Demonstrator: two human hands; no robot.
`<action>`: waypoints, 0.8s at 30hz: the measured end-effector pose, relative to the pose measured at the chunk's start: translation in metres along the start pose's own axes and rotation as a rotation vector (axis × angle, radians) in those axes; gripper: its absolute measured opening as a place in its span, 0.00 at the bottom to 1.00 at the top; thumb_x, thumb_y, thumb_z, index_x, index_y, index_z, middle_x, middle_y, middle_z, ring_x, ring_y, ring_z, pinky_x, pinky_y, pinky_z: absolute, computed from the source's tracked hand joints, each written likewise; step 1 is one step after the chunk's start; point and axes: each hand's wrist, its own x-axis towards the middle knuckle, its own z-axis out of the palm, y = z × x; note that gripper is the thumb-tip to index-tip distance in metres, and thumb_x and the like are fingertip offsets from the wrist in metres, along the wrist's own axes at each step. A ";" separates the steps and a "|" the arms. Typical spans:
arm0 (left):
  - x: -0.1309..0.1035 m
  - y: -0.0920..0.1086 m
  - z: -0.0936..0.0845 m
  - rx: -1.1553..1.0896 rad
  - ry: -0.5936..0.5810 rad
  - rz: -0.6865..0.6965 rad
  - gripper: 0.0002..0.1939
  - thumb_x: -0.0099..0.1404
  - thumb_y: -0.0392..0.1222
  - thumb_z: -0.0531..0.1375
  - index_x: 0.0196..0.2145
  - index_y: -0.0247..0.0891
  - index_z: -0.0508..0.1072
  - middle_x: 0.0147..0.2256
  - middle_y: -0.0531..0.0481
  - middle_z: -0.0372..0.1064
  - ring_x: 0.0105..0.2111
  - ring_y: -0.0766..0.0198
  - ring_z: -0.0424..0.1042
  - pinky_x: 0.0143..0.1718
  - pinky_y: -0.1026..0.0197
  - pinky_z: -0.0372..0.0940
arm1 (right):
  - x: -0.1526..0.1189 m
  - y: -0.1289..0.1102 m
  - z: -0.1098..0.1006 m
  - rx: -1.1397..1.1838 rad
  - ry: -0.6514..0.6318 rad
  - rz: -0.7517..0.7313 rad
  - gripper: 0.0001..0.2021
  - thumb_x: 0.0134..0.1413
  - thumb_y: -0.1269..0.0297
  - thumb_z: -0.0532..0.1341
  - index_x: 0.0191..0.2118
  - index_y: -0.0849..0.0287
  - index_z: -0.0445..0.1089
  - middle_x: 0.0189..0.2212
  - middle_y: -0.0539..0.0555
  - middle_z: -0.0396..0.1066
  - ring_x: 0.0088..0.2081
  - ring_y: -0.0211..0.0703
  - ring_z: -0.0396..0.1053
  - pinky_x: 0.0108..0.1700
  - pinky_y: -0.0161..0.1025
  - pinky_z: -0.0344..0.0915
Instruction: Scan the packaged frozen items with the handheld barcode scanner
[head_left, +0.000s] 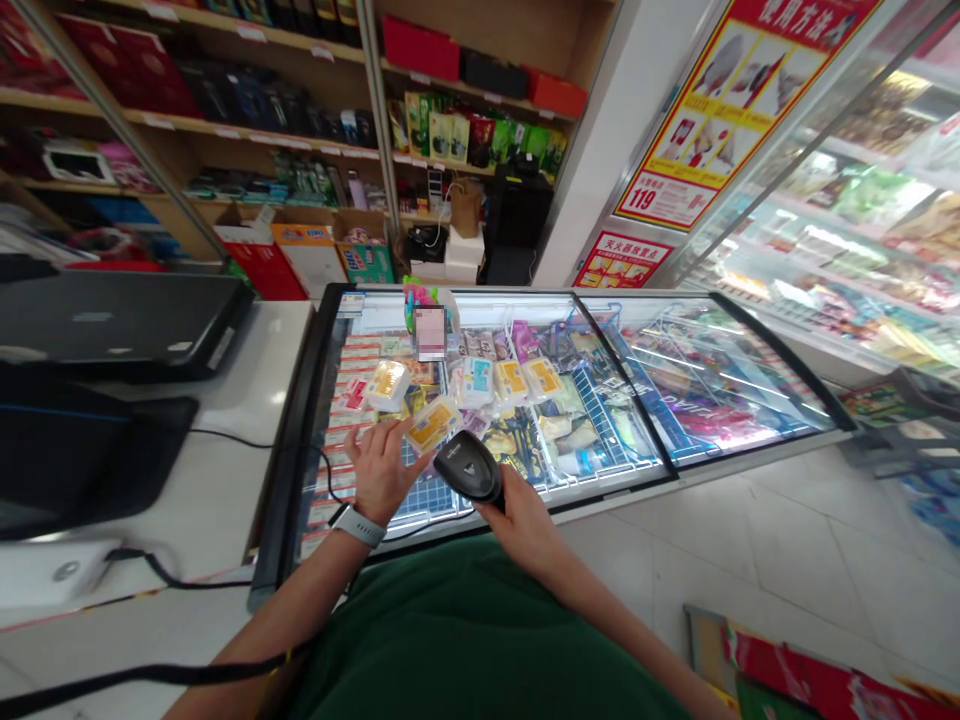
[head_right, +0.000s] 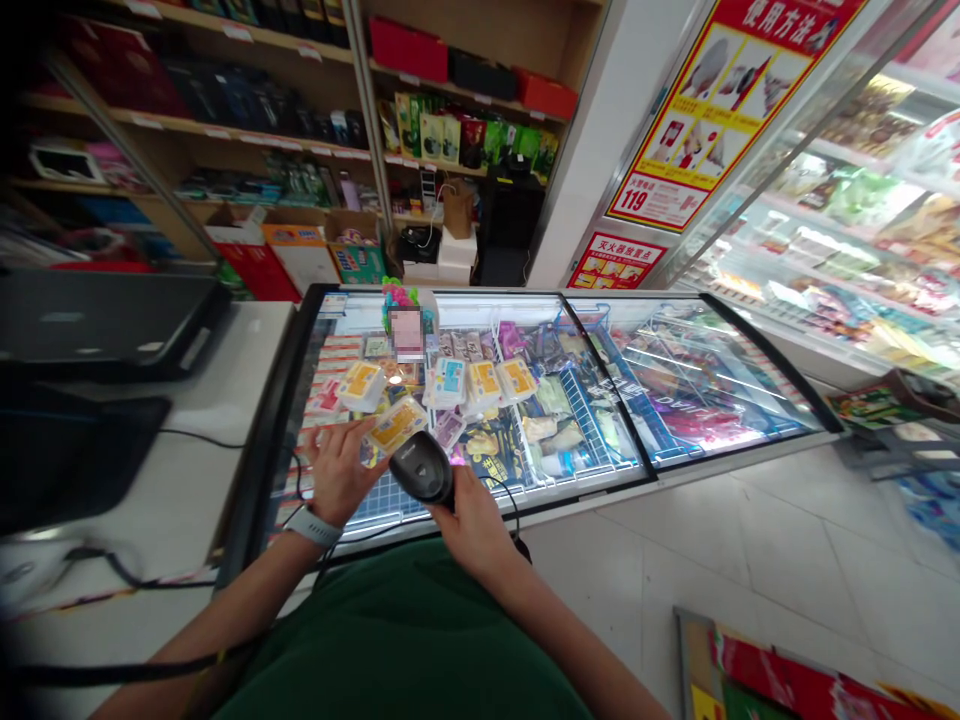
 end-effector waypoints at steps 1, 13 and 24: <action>0.000 0.000 0.000 0.001 0.000 0.003 0.23 0.61 0.52 0.61 0.51 0.39 0.70 0.46 0.40 0.73 0.49 0.47 0.69 0.61 0.42 0.44 | 0.000 0.000 0.000 0.002 0.000 0.000 0.09 0.57 0.69 0.60 0.44 0.60 0.63 0.41 0.58 0.69 0.44 0.49 0.68 0.45 0.43 0.64; -0.001 0.000 0.001 0.019 0.020 0.033 0.23 0.61 0.53 0.62 0.50 0.37 0.71 0.45 0.40 0.74 0.48 0.48 0.70 0.60 0.43 0.45 | 0.000 0.002 0.002 -0.021 -0.018 0.015 0.09 0.57 0.69 0.60 0.44 0.60 0.63 0.41 0.59 0.69 0.42 0.50 0.68 0.44 0.44 0.63; 0.005 -0.043 0.005 -0.053 0.076 -0.392 0.32 0.54 0.59 0.65 0.51 0.37 0.69 0.47 0.40 0.71 0.49 0.49 0.69 0.53 0.48 0.59 | -0.001 0.006 0.000 0.022 -0.003 0.072 0.09 0.58 0.68 0.59 0.44 0.60 0.63 0.41 0.58 0.69 0.43 0.49 0.68 0.44 0.42 0.62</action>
